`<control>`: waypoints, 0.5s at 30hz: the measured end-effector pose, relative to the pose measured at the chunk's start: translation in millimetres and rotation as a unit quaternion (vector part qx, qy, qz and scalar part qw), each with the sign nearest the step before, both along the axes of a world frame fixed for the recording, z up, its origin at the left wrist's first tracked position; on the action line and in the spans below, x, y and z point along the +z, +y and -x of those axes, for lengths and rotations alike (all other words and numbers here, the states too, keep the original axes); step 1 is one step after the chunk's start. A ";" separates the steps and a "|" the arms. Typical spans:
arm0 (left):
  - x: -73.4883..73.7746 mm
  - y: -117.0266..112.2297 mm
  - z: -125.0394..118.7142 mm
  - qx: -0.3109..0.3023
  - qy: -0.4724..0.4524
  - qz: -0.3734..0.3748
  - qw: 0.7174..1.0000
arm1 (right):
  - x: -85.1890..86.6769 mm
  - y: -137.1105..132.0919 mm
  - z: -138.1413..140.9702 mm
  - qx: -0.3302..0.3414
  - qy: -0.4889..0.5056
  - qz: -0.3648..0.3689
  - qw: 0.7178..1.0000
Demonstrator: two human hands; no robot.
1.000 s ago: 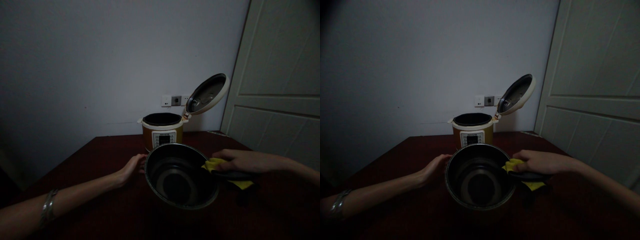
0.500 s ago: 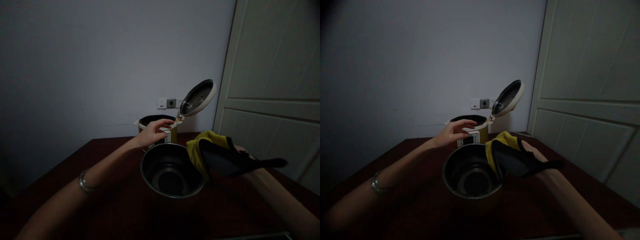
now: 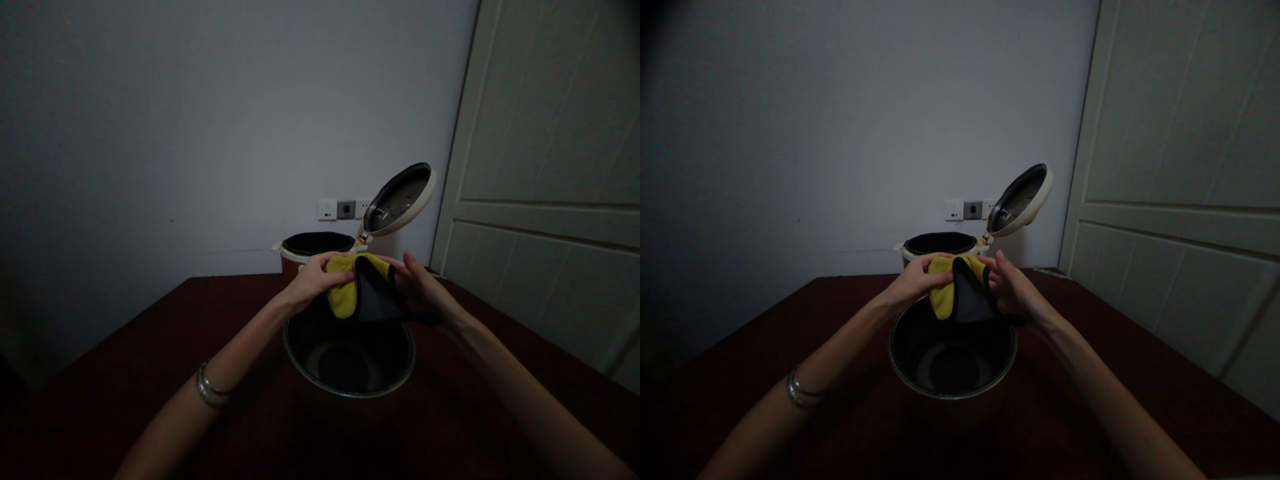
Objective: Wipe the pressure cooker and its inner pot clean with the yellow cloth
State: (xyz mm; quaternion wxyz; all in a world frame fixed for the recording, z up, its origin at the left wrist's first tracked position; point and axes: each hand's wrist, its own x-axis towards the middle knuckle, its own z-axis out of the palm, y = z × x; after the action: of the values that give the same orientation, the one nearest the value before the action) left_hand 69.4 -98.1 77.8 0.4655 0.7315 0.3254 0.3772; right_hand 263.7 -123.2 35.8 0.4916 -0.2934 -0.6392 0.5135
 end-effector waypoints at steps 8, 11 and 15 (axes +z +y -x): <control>3.5 -8.6 -7.7 0.141 0.004 -0.155 0.978 | 1.5 -13.0 40.6 -0.103 0.057 -0.029 0.993; 5.8 -12.7 -5.4 0.130 -0.028 -0.139 0.981 | 1.6 -8.6 43.3 -0.116 0.092 0.001 0.989; 8.3 -12.4 3.1 0.110 -0.033 -0.116 0.987 | 1.9 -4.7 36.1 -0.108 0.098 0.019 0.989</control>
State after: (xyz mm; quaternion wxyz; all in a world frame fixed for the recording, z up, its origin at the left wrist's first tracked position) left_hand 66.4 -110.5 86.1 0.3436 0.7272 0.3426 0.4856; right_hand 227.6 -128.0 37.7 0.5988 -0.3187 -0.5425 0.4955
